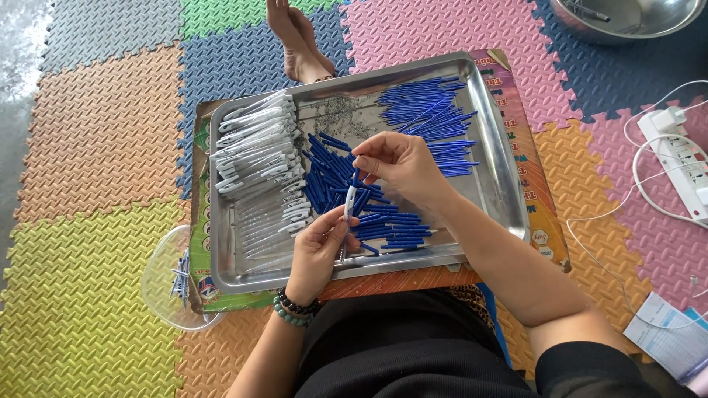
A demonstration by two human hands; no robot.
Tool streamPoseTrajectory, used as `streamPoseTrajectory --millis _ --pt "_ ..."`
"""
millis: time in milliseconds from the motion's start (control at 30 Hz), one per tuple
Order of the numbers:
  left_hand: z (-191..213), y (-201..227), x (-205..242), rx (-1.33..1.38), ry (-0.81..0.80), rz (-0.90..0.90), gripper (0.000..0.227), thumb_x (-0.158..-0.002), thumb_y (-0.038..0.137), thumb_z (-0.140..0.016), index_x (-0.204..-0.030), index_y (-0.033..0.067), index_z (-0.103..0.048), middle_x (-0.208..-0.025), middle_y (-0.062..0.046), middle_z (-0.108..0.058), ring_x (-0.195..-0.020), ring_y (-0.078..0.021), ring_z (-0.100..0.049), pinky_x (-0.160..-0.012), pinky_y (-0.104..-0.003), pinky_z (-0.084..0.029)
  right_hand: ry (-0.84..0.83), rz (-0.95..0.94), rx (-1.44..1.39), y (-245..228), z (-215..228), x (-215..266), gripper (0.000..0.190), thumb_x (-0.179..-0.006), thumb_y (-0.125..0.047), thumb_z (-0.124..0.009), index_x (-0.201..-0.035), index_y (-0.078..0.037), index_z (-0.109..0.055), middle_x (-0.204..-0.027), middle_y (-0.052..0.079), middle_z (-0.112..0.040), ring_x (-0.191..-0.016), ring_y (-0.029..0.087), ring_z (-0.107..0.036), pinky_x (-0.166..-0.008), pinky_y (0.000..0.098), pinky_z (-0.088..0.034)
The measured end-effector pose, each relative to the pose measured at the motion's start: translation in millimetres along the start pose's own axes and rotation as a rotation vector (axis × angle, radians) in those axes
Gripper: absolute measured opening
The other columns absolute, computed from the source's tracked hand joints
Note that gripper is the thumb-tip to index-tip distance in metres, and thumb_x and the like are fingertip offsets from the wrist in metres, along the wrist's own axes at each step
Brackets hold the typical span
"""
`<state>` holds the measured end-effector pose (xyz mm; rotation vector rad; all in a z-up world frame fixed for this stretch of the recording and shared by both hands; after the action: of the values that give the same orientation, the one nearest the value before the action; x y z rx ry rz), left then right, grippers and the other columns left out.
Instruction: Assembling pens by inserting blue components into white barrels on a metal tray.
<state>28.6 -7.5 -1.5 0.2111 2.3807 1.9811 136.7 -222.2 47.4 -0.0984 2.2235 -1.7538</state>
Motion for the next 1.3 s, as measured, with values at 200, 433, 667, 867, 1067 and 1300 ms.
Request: streamPoseTrajectory --millis 200,433,667,867,1067,1300 --pt "-0.2 -0.2 0.2 0.010 -0.004 -0.004 0.039 -0.113 0.002 -0.061 -0.151 -0.0039 -0.067 -0.114 -0.022 -0.082 -0.077 -0.0186 -0.078 -0.076 -0.039 -0.073 -0.032 -0.021 0.037 1.9 0.8 -1.1 0.017 -0.100 -0.001 -0.086 -0.116 -0.001 -0.080 -0.097 0.019 -0.083 -0.084 0.024 -0.086 -0.076 0.0345 -0.073" --pt "-1.0 2.8 0.3 0.034 0.013 -0.007 0.039 -0.113 0.001 -0.060 -0.151 -0.0050 -0.067 -0.113 -0.022 -0.082 -0.075 -0.0168 -0.077 -0.074 -0.038 -0.073 -0.041 -0.122 0.034 -5.2 -9.6 3.4 0.010 -0.102 -0.003 -0.083 -0.110 0.002 -0.080 -0.091 0.015 -0.085 -0.081 0.019 -0.085 -0.069 0.0277 -0.072" --pt "-1.1 3.0 0.7 0.035 0.010 -0.015 0.039 -0.113 0.001 -0.060 -0.151 -0.0049 -0.067 -0.113 -0.022 -0.082 -0.073 -0.0169 -0.076 -0.073 -0.038 -0.073 -0.097 -0.166 0.093 -3.6 -7.8 4.7 0.009 -0.103 -0.006 -0.083 -0.108 0.002 -0.083 -0.089 0.015 -0.085 -0.081 0.020 -0.085 -0.070 0.0285 -0.071" --pt "-0.6 2.1 0.4 0.037 0.013 -0.017 0.038 -0.113 0.000 -0.060 -0.150 -0.0059 -0.067 -0.112 -0.023 -0.082 -0.071 -0.0168 -0.075 -0.071 -0.037 -0.073 -0.118 -0.188 0.108 -0.4 -10.0 5.5 0.010 -0.100 -0.006 -0.086 -0.105 0.002 -0.083 -0.085 0.015 -0.085 -0.077 0.017 -0.083 -0.067 0.0263 -0.070" --pt "0.4 0.9 0.5 0.045 0.015 -0.010 0.039 -0.112 -0.001 -0.061 -0.150 -0.0067 -0.066 -0.112 -0.023 -0.082 -0.070 -0.0163 -0.075 -0.070 -0.037 -0.073 -0.123 -0.232 0.105 0.7 -8.2 5.1 0.012 -0.100 -0.009 -0.087 -0.104 0.002 -0.082 -0.084 0.016 -0.085 -0.076 0.016 -0.083 -0.067 0.0267 -0.071" --pt "1.4 -5.2 -0.9 0.083 0.006 -0.008 0.038 -0.112 -0.002 -0.061 -0.149 -0.0076 -0.066 -0.111 -0.023 -0.082 -0.068 -0.0181 -0.076 -0.068 -0.039 -0.074 -0.161 -0.237 0.107 3.6 -6.6 4.2 0.008 -0.102 -0.006 -0.084 -0.105 0.001 -0.082 -0.089 0.015 -0.086 -0.081 0.017 -0.084 -0.074 0.0281 -0.072"
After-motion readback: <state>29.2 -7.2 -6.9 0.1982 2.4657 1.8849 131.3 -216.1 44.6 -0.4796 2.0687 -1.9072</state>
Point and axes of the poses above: each hand's wrist, its own x-axis away from the middle knuckle, its own z-axis out of the back of the hand, y = z × x, the point moved 3 cm from there along -x, towards the middle knuckle
